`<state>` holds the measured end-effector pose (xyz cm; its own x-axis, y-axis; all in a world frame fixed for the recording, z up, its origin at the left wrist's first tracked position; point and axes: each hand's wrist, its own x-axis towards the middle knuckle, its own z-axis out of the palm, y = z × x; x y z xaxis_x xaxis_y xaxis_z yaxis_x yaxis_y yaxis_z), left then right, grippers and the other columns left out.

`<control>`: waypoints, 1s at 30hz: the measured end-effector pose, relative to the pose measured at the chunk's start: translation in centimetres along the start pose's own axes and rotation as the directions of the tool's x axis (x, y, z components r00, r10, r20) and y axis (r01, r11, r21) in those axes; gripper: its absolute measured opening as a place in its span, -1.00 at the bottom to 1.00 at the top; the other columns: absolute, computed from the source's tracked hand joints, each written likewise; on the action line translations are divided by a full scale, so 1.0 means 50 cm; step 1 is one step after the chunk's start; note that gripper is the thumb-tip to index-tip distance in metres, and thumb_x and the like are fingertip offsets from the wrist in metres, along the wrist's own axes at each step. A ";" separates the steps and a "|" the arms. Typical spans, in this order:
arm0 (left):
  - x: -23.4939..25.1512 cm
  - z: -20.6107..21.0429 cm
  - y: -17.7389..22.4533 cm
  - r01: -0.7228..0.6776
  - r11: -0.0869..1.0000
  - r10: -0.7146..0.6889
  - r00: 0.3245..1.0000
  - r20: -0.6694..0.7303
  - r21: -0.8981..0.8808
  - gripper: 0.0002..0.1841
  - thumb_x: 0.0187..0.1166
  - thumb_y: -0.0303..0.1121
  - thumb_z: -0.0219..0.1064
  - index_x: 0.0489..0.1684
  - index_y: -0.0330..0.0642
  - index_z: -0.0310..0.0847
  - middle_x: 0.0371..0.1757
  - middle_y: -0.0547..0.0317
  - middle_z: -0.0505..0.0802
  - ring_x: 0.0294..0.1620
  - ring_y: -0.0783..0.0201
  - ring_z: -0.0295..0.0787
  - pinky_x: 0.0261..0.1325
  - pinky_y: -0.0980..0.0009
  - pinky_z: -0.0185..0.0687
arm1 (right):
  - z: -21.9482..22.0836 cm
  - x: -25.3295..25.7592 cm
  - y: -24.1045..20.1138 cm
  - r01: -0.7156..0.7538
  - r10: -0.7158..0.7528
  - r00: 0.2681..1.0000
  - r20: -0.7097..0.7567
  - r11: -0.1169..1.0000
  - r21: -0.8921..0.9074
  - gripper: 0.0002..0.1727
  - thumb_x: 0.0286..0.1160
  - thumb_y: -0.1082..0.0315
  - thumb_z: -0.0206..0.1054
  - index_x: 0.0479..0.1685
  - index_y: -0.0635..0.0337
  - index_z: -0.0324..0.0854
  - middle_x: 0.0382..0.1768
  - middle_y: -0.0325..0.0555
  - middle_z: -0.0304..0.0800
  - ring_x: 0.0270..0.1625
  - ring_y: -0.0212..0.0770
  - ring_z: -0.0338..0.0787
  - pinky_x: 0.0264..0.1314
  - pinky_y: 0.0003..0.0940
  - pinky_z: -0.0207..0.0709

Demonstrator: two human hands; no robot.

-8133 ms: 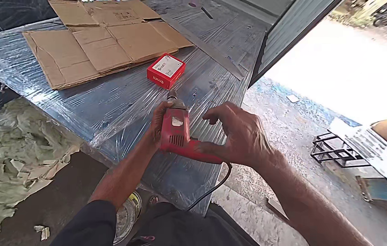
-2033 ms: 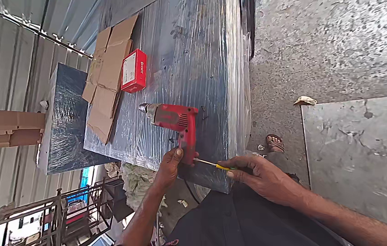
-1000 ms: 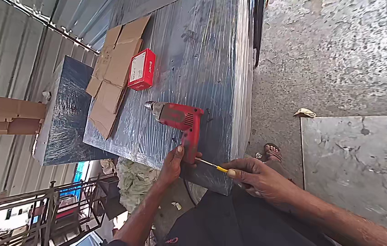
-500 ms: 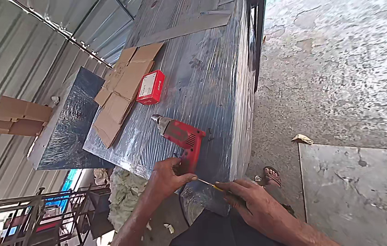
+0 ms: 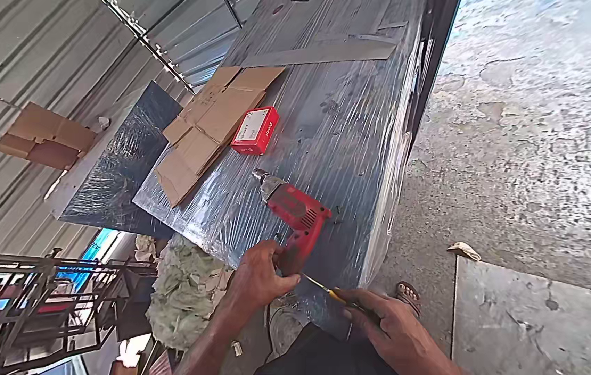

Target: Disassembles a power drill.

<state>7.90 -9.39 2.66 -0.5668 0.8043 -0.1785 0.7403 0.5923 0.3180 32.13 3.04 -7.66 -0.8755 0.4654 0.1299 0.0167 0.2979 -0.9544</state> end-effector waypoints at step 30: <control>0.073 -0.038 -0.009 0.264 0.962 -0.266 0.829 0.492 0.075 -0.31 -0.02 0.10 0.76 -0.06 -0.23 0.64 -0.25 -0.01 0.79 -0.19 0.01 0.76 -0.05 -0.09 0.68 | -0.045 0.055 -0.044 0.120 -0.054 0.976 0.213 0.943 -0.310 -0.64 0.66 0.11 0.32 0.33 -0.12 0.80 -0.16 -0.07 0.89 -0.20 -0.11 0.90 -0.19 -0.12 0.79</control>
<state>4.81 -6.80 3.61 -0.4885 0.5329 -0.6909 0.5897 0.7853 0.1888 30.79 5.54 -4.59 -0.9577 0.2609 0.1213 0.0605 0.5948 -0.8016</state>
